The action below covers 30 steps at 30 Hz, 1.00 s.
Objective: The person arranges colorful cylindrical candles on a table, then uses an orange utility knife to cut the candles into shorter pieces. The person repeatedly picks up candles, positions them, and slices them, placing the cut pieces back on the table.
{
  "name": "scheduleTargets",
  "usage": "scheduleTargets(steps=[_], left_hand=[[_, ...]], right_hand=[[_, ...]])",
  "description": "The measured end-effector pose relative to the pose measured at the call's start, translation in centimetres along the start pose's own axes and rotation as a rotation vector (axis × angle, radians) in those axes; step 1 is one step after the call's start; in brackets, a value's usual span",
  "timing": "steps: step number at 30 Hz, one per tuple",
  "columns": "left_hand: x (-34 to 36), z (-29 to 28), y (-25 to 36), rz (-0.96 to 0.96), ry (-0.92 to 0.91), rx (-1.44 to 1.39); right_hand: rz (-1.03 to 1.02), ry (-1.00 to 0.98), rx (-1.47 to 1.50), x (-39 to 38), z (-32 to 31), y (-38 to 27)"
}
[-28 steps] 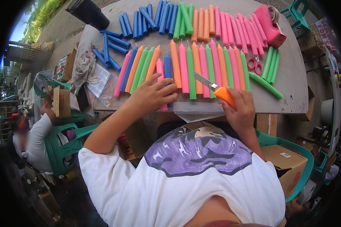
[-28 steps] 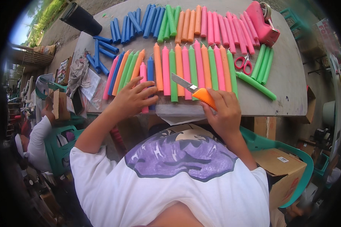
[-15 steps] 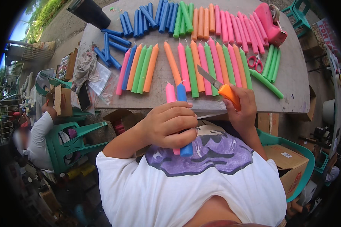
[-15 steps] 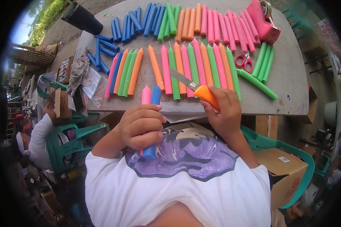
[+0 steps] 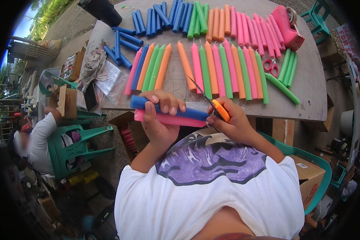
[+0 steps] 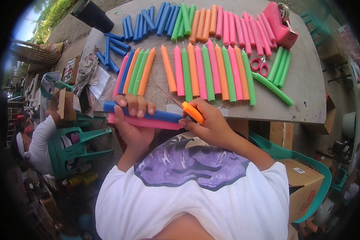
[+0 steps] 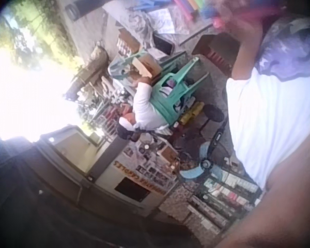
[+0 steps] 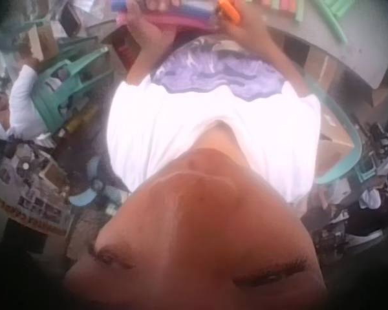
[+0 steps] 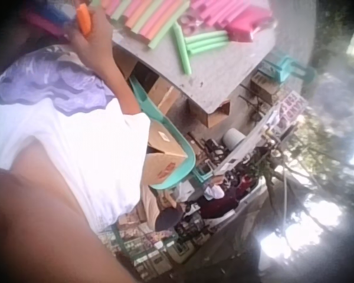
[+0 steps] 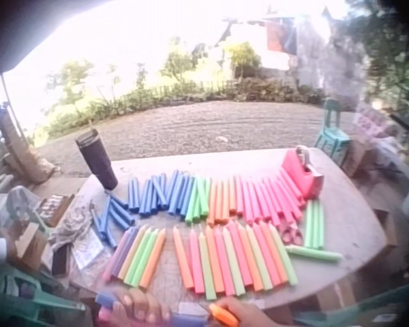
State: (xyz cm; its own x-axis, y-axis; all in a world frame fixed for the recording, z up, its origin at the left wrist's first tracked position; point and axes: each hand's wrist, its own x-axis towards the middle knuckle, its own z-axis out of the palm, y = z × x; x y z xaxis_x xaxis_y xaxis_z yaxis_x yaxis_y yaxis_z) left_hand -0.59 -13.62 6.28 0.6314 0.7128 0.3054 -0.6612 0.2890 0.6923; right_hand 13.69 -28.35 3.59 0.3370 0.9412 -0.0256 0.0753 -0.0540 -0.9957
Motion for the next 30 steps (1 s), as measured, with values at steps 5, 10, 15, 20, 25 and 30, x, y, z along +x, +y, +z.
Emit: scheduleTargets(steps=[5, 10, 15, 20, 25, 30], left_hand=[[0.3, -2.7, 0.9, 0.462, -0.076, 0.405], [0.7, -4.8, -2.4, 0.437, -0.029, 0.585], [1.0, -4.9, -3.1, 0.415, -0.006, 0.593], [1.1, -2.1, 0.5, 0.235, -0.016, 0.447], [1.9, -1.6, 0.5, -0.001, 0.128, 0.032], [1.8, -2.3, -0.7, -0.124, 0.385, -0.165]], right_hand=[[-0.012, 0.231, 0.091, 0.0, 0.2, 1.2], [0.037, 0.209, 0.024, -0.2, 0.3, 0.9], [0.034, 0.247, 0.036, -0.5, 0.1, 1.3], [0.041, 0.205, -0.019, -0.4, -0.3, 1.4], [-0.12, 0.017, 0.047, 1.2, 1.1, -0.5], [-0.139, -0.096, -0.166, 2.3, 2.2, -0.9]])
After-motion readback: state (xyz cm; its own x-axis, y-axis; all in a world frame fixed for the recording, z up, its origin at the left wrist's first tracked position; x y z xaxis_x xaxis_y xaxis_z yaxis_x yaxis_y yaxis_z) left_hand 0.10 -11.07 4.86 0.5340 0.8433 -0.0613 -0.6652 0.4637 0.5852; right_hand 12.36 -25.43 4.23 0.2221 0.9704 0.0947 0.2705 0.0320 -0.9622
